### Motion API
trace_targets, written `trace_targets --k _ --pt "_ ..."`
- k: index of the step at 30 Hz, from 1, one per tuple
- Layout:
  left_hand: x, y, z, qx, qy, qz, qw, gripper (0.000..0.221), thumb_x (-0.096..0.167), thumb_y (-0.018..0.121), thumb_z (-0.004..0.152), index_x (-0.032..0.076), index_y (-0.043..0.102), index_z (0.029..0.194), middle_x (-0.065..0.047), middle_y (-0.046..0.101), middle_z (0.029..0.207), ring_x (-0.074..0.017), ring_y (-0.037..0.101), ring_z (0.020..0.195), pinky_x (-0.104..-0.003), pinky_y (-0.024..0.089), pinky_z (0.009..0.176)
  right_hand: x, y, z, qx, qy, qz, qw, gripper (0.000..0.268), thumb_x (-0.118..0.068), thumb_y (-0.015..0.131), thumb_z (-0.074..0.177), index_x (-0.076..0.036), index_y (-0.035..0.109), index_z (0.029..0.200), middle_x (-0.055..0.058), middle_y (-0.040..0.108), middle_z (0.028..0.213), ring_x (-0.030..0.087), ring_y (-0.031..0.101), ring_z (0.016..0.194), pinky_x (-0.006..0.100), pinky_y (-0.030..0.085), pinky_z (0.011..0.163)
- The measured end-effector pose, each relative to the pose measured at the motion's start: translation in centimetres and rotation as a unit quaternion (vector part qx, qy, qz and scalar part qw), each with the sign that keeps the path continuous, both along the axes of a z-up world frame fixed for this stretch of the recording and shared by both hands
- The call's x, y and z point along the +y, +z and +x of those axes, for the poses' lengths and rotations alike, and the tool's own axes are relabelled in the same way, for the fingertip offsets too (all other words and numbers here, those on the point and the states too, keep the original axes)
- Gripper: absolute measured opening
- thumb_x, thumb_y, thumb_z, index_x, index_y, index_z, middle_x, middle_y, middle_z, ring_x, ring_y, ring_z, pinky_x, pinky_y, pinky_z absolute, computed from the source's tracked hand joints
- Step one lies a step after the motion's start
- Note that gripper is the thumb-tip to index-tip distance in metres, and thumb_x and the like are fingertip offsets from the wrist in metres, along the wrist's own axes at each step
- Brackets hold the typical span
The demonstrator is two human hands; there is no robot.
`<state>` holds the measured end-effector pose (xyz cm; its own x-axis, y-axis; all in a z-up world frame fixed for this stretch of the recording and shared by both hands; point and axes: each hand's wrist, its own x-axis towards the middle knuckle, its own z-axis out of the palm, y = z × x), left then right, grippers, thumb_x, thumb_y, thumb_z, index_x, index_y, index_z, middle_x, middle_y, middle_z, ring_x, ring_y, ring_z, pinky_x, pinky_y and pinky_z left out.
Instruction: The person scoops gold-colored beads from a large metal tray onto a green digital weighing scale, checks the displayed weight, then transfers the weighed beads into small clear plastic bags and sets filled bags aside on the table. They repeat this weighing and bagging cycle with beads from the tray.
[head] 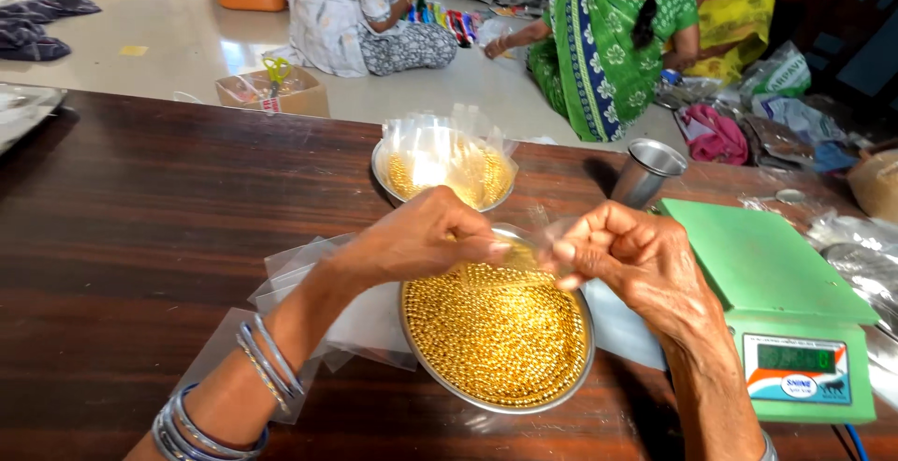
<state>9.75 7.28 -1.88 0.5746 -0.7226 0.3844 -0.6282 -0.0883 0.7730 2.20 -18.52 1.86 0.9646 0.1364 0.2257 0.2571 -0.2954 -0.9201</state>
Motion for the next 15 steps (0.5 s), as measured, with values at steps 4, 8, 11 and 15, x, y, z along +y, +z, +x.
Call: trace_targets --k 4,8,11,15 --pt "-1.3 0.8 -1.4 -0.172 0.108 0.018 0.979 0.045 0.032 0.066 0.098 0.0 0.061 0.067 -0.011 0.052 0.057 -0.02 0.048 0.05 -0.04 0.04 0.052 -0.6 -1.6 1.0 0.018 0.025 -0.046 0.998 0.023 -0.005 0.08 0.075 -0.002 0.079 0.098 0.007 0.082 0.09 0.013 0.072 0.073 0.03 0.059 0.057" --pt "-2.2 2.2 -3.8 -0.201 0.127 -0.043 0.971 0.032 0.031 0.063 0.096 0.007 0.07 0.076 -0.01 0.063 0.066 -0.0275 0.057 0.054 -0.042 0.047 0.056 -1.0 -2.2 1.2 0.012 0.032 -0.059 0.998 0.015 -0.006 0.084 0.078 0.001 0.084 0.091 0.009 0.083 0.087 0.013 0.072 0.071 0.031 0.06 0.06" --pt "-2.4 2.7 -4.4 -0.189 0.137 0.031 0.972 0.046 0.033 0.063 0.098 0.0 0.062 0.065 -0.017 0.057 0.06 -0.0357 0.053 0.053 -0.048 0.044 0.056 0.2 -0.8 0.4 0.052 -0.022 -0.101 0.993 0.022 -0.009 0.086 0.071 -0.005 0.084 0.093 0.007 0.081 0.079 0.012 0.068 0.063 0.03 0.058 0.058" --pt "-2.2 3.1 -4.3 -0.197 0.113 -0.016 0.974 0.043 0.033 0.056 0.104 0.004 0.067 0.074 -0.016 0.055 0.061 -0.0322 0.053 0.054 -0.045 0.044 0.055 -0.3 -0.8 0.6 0.033 -0.002 -0.136 0.99 0.017 -0.014 0.086 0.076 -0.004 0.086 0.089 0.006 0.082 0.077 0.01 0.065 0.06 0.028 0.057 0.058"
